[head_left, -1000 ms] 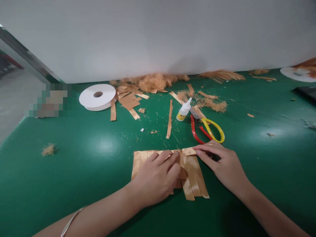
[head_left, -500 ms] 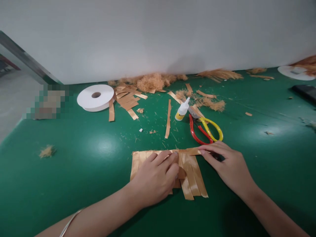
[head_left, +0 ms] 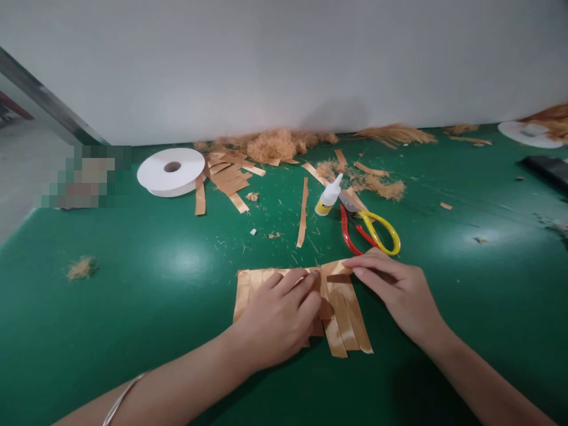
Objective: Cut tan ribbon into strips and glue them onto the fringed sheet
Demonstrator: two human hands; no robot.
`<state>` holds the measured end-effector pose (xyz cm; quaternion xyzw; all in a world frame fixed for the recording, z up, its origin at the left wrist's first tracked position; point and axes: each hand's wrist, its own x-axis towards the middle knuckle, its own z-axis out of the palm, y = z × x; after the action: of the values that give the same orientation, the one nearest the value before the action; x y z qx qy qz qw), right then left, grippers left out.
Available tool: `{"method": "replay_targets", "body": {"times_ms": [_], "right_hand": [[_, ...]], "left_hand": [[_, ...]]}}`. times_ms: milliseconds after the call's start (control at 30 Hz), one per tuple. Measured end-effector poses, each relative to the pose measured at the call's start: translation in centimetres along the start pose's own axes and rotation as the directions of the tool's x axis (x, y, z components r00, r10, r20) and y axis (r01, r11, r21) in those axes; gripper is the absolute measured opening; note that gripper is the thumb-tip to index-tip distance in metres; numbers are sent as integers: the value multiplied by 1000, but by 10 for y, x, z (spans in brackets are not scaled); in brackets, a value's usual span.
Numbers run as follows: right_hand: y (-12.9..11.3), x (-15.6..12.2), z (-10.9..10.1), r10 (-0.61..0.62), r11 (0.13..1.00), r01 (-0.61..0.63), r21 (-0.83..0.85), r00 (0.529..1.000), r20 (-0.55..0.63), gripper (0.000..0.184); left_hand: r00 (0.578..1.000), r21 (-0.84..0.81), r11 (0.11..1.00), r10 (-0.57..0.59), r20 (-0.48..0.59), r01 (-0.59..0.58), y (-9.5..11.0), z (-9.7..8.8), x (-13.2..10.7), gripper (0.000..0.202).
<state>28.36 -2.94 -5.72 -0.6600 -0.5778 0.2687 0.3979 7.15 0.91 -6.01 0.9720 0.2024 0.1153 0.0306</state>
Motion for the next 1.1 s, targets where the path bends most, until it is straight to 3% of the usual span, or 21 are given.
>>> {"method": "replay_targets", "body": {"times_ms": [133, 533, 667, 833, 967, 1100], "right_hand": [[4, 2, 3, 32, 992, -24, -125, 998, 58, 21], [18, -3, -8, -135, 925, 70, -374, 979, -151, 19], [11, -4, -11, -155, 957, 90, -277, 962, -225, 18], [1, -3, -4, -149, 986, 142, -85, 985, -84, 17], [3, 0, 4, -125, 975, 126, -186, 992, 15, 20], [9, 0, 3, -231, 905, 198, -376, 972, -45, 21]], "left_hand": [[1000, 10, 1000, 0, -1, 0, 1, 0, -1, 24], [1000, 1, 1000, -8, 27, 8, 2, -1, -1, 28], [999, -2, 1000, -12, 31, 12, 1, -1, -1, 24], [1000, -1, 1000, -11, 29, 11, 1, 0, -1, 22], [1000, 8, 1000, -4, 18, 4, 1, 1, 0, 23], [1000, 6, 1000, -9, 11, 9, 1, 0, -1, 22]]}}
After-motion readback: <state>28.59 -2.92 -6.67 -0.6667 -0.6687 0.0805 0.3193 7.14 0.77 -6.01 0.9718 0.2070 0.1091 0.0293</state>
